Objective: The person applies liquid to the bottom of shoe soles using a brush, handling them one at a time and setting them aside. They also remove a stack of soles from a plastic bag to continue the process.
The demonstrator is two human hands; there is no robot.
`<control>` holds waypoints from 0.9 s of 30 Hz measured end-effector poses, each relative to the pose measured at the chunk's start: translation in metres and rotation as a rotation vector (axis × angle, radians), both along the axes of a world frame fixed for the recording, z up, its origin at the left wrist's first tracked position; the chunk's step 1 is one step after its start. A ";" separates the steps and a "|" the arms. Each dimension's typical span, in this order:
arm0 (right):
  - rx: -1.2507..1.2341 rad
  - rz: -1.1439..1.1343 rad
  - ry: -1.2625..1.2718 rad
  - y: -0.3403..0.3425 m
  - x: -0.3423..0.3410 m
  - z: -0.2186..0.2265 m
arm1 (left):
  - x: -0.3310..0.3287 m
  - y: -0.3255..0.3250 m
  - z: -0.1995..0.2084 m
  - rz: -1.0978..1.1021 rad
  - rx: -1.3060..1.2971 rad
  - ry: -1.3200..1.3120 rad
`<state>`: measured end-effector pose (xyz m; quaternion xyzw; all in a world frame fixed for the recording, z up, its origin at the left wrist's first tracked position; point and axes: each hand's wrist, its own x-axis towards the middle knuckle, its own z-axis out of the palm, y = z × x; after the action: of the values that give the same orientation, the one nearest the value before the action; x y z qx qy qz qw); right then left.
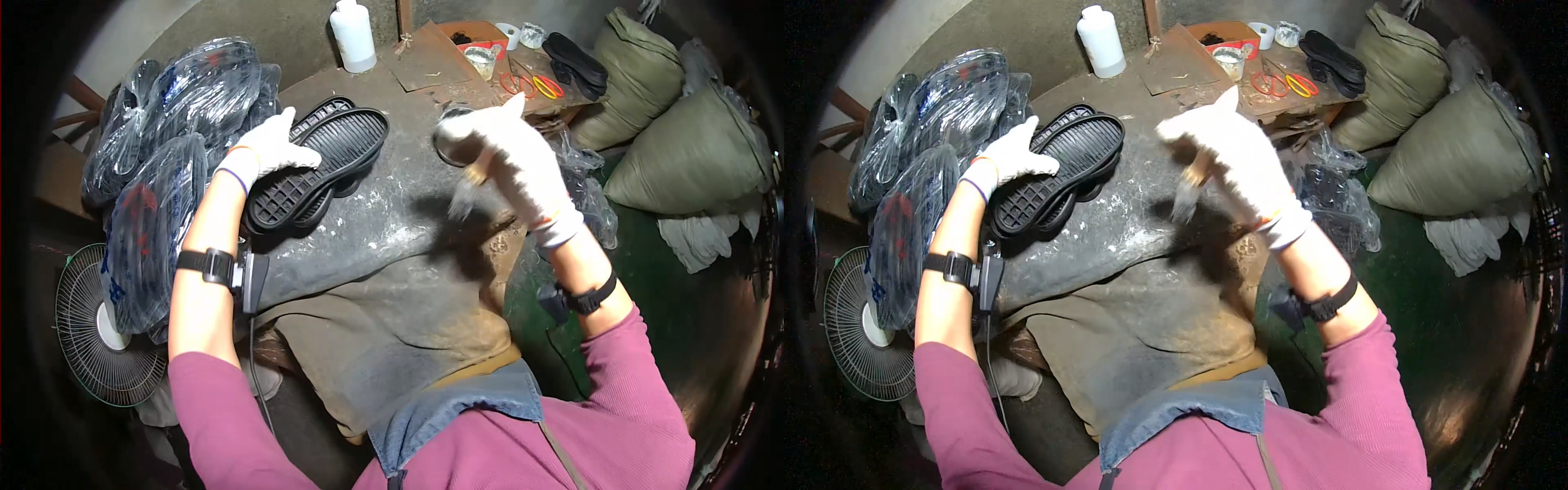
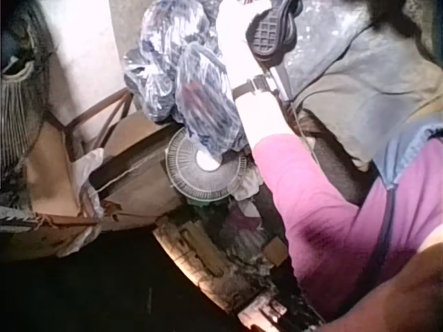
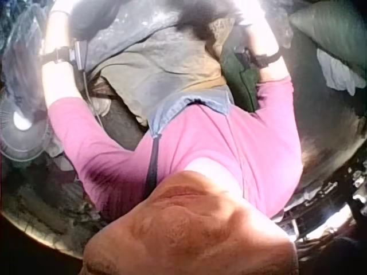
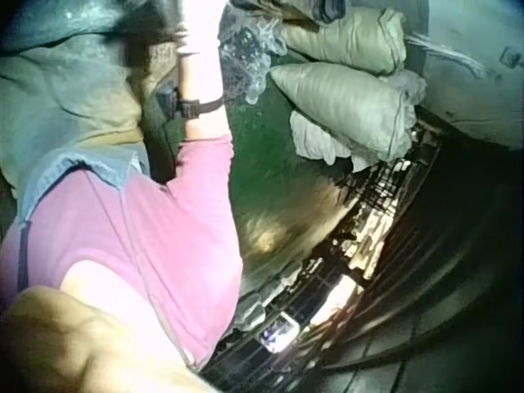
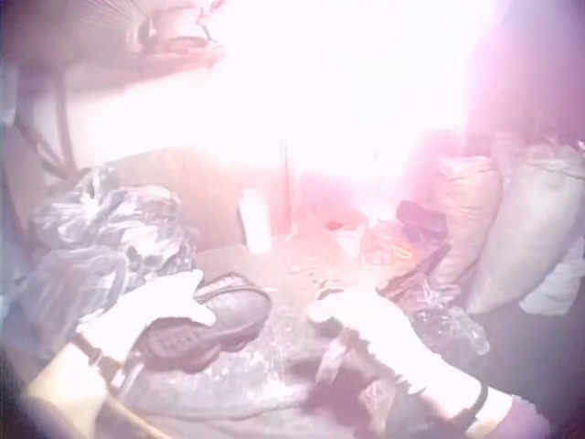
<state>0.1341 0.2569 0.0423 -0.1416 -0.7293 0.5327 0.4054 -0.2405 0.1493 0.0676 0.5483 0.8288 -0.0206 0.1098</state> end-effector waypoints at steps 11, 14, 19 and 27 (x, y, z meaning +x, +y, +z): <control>-1.402 0.520 0.173 0.000 -0.131 -0.139 | -0.039 0.047 -0.023 -0.003 -0.177 -0.927; -1.399 0.454 0.078 -0.008 -0.160 -0.133 | -0.062 0.034 -0.034 0.102 -0.179 -1.143; -1.394 0.445 -0.056 0.006 -0.169 -0.141 | -0.029 0.020 -0.055 0.491 0.129 -1.314; -1.129 0.505 -0.252 0.011 -0.174 -0.132 | -0.032 -0.039 -0.092 0.672 0.571 -1.600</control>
<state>-0.0402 0.2684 -0.0898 -0.2191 -0.3888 0.8939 0.0409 -0.2724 0.1102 -0.0240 0.1351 0.5950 0.6046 0.5121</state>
